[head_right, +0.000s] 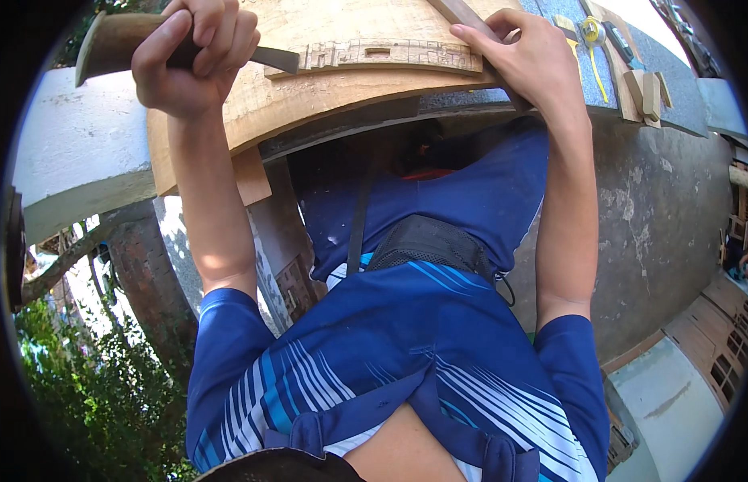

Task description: Using a chisel and a wooden mallet to carve or shape a piece of wood.

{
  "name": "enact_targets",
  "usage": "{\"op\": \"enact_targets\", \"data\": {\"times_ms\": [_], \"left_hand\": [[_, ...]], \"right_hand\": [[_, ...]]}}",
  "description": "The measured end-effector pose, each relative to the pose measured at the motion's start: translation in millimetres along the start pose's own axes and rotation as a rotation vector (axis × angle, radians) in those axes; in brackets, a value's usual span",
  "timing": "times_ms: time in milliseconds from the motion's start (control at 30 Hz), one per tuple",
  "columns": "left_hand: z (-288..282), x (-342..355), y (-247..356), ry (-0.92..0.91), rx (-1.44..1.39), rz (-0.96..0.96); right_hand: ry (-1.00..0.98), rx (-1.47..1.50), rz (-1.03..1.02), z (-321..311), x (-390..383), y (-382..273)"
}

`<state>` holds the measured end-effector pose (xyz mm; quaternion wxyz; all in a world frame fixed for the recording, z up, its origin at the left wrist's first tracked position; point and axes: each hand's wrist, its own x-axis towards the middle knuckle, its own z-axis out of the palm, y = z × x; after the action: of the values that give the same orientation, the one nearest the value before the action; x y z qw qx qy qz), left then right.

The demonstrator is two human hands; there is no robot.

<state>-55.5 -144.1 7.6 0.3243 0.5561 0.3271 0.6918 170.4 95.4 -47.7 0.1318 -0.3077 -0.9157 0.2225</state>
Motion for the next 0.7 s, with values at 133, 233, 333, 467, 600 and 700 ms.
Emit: {"op": "enact_targets", "data": {"times_ms": [133, 233, 333, 467, 600, 700], "left_hand": [[5.0, -5.2, -13.9, 0.095, -0.01, -0.014], [9.9, -10.3, -10.8, 0.223, 0.033, -0.113], [19.3, 4.9, -16.9, 0.181, 0.109, -0.193], [35.7, 14.6, -24.1, 0.168, 0.311, -0.119], [31.8, 14.7, -23.9, 0.15, 0.244, -0.136], [34.0, 20.3, -27.7, 0.163, 0.293, -0.122]], "right_hand": [[0.155, -0.126, -0.132, -2.1, 5.0, 15.6], [0.187, 0.117, -0.156, -26.4, -14.3, 5.8], [0.212, 0.624, -0.037, -63.9, -55.8, -21.3], [0.084, 1.103, -0.309, -71.6, -102.6, -40.6], [0.029, 0.239, -0.226, -95.1, -128.0, -40.5], [0.177, 1.006, -0.353, -107.7, -126.4, -45.4]]}}
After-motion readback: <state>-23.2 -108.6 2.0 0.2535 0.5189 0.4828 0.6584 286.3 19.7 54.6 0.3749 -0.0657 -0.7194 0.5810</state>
